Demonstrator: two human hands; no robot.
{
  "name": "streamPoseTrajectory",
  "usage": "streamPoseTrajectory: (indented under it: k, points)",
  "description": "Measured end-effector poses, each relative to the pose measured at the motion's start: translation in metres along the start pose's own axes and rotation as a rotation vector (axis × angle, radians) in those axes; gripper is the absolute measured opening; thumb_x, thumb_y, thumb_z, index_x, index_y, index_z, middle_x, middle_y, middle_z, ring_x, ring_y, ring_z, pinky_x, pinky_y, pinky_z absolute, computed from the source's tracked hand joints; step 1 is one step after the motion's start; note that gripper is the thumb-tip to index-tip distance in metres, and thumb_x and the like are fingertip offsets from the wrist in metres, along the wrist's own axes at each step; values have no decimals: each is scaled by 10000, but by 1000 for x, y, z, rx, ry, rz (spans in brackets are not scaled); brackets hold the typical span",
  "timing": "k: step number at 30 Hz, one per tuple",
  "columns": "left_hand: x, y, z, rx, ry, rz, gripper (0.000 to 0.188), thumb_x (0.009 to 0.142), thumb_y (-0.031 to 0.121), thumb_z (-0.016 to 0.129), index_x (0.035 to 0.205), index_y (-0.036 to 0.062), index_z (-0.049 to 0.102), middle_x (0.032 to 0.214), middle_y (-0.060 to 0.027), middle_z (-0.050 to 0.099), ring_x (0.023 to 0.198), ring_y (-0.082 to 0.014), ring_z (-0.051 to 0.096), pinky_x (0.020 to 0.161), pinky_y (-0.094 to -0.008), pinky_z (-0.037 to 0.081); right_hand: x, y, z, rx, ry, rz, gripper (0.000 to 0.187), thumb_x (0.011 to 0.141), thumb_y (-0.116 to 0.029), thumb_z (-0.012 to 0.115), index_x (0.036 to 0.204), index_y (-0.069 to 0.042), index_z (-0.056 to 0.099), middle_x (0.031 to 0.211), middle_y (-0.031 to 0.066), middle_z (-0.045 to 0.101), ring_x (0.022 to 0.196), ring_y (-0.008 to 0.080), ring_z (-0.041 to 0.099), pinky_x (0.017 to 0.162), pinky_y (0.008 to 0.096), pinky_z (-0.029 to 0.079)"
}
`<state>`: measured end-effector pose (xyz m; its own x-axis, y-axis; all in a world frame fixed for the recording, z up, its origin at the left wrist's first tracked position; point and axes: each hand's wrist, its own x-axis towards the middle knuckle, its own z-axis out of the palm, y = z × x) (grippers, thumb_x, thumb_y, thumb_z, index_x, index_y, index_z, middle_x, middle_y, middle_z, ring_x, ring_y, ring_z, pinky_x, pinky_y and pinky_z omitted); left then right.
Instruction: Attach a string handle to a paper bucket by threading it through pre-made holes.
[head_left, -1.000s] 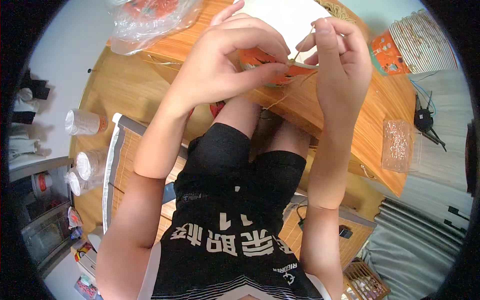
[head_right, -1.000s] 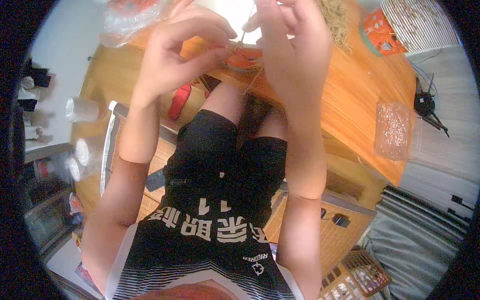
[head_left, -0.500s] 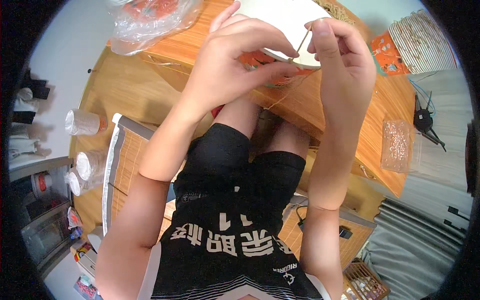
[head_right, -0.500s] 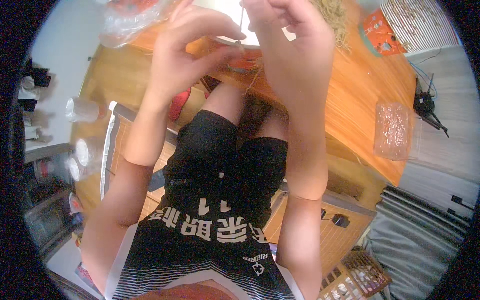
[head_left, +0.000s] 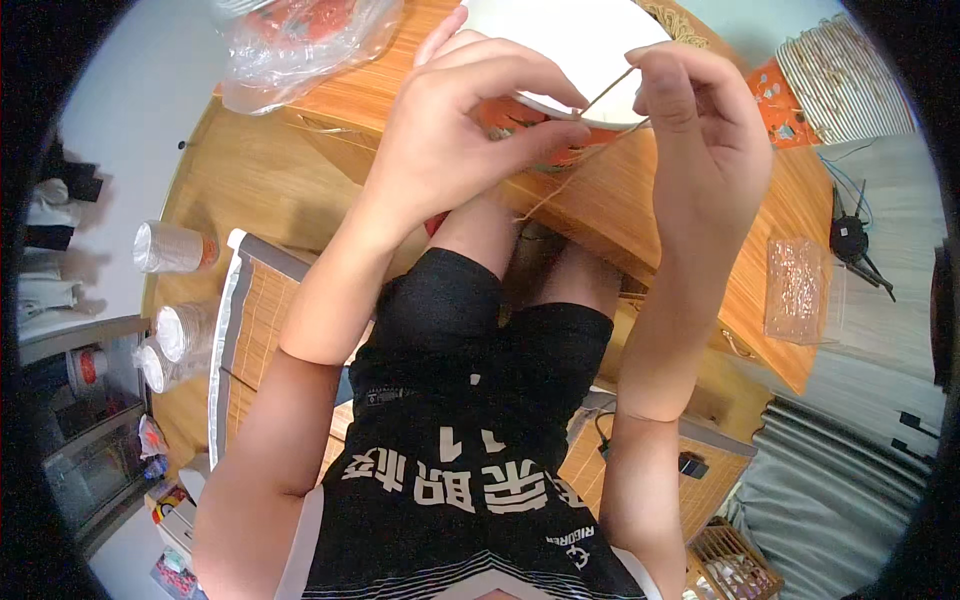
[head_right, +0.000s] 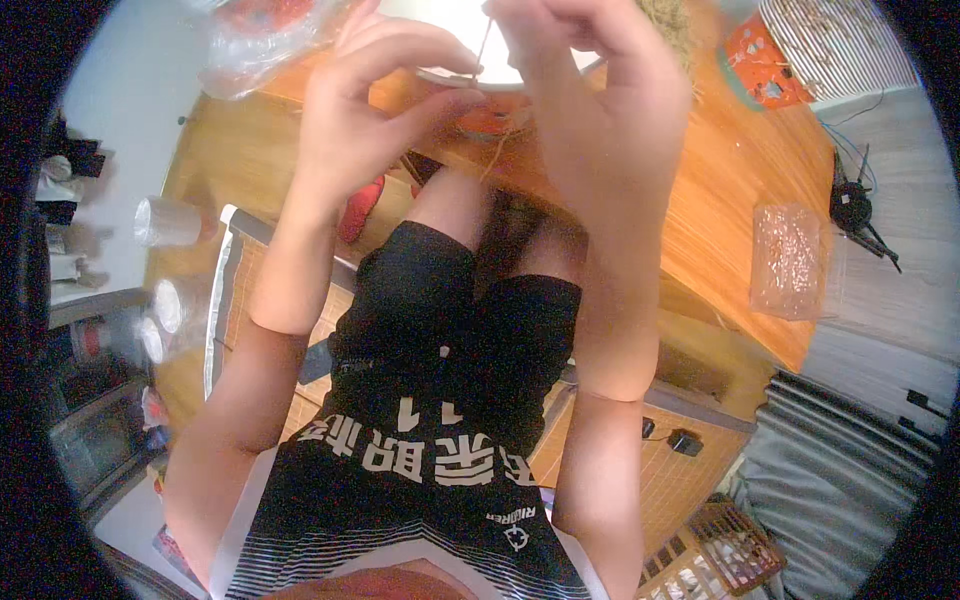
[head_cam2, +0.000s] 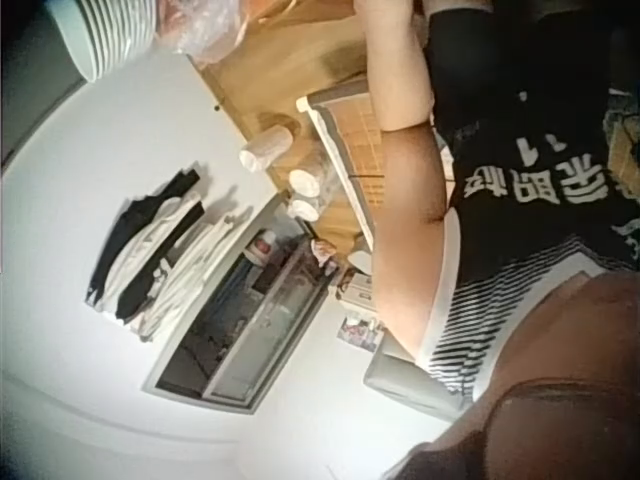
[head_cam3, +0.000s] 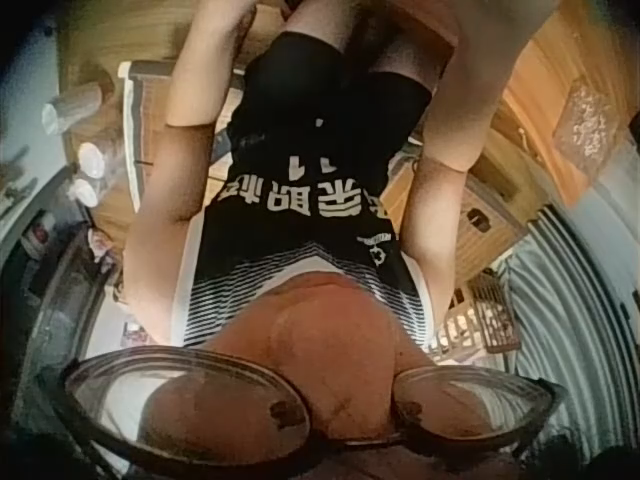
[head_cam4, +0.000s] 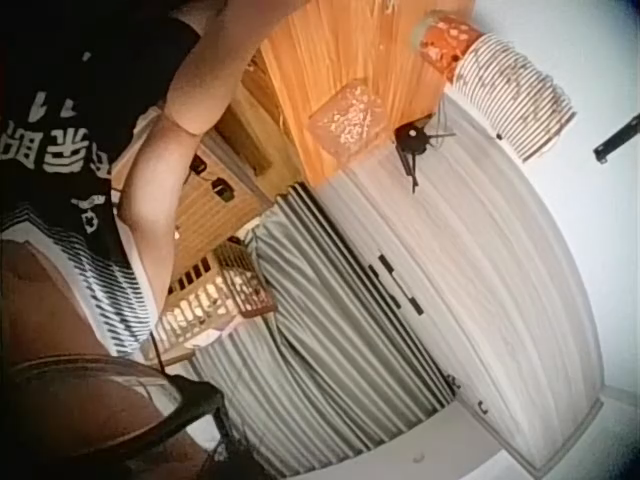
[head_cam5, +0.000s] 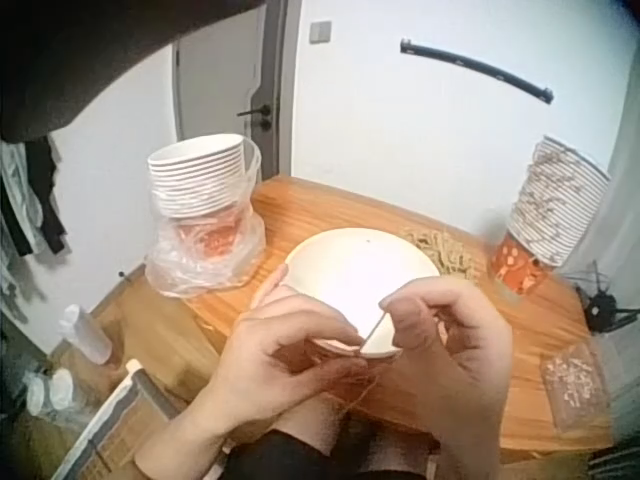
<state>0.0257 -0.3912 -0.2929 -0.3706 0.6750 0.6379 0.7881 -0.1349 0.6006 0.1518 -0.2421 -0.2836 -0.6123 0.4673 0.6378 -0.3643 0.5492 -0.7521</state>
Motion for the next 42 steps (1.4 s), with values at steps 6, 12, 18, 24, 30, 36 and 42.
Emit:
streamPoseTrajectory:
  k: [6, 12, 18, 24, 30, 36, 42]
  points:
    - [16, -46, 18, -444, 179, 668, 148, 787, 55, 794, 922, 88, 745, 934, -20, 732, 933, -171, 674, 1146, -478, 284, 2, 2, 2, 27, -7, -37, 159, 1002, -136, 638, 1046, 12, 676, 945, 26, 684, 830, 72, 582, 759, 209, 460]
    - [12, -62, 24, -423, 191, 711, 104, 827, 31, 738, 922, 75, 739, 1009, -47, 728, 1023, -206, 664, 1140, -461, 308, 2, 4, 1, -225, 62, -132, 138, 956, -95, 669, 1056, 0, 678, 998, 49, 701, 931, 136, 639, 851, 272, 486]
    - [-2, -21, 5, -211, 103, 182, 124, 796, 18, 751, 918, 34, 739, 957, -76, 736, 1000, -210, 669, 924, -372, 497, -13, -26, 0, -606, -89, -315, 198, 845, -122, 742, 1027, -60, 696, 1043, 75, 723, 1010, 242, 665, 1018, 415, 433]
    - [-6, -7, -1, -333, 50, -48, 103, 830, 12, 721, 925, 52, 730, 1105, -84, 701, 1163, -257, 609, 1121, -460, 349, -21, -23, 3, -688, -237, -187, 207, 847, -249, 756, 980, -96, 712, 891, 4, 726, 900, 177, 681, 1147, 509, 289]
    - [12, -78, 28, -627, 163, 785, 106, 822, -12, 708, 921, 25, 720, 1173, -126, 673, 1254, -302, 547, 1107, -460, 370, -19, -27, -1, -606, -304, -93, 137, 823, -208, 774, 877, -93, 722, 797, -20, 704, 791, 130, 661, 1154, 494, 278]
    - [11, -98, 27, -485, 160, 940, 136, 787, -26, 716, 913, 24, 720, 1187, -135, 666, 1289, -330, 522, 1126, -492, 348, -22, -35, 7, -553, -255, -20, 110, 816, -175, 777, 878, -100, 725, 788, -21, 699, 790, 122, 655, 1151, 492, 280]
    - [-20, -21, -12, -524, -12, -37, 155, 770, -36, 721, 909, 32, 728, 1232, -154, 646, 1343, -366, 476, 1165, -511, 289, -24, -31, 15, -579, -194, -77, 111, 828, -173, 775, 891, -91, 738, 798, -3, 714, 802, 129, 663, 1142, 481, 291]
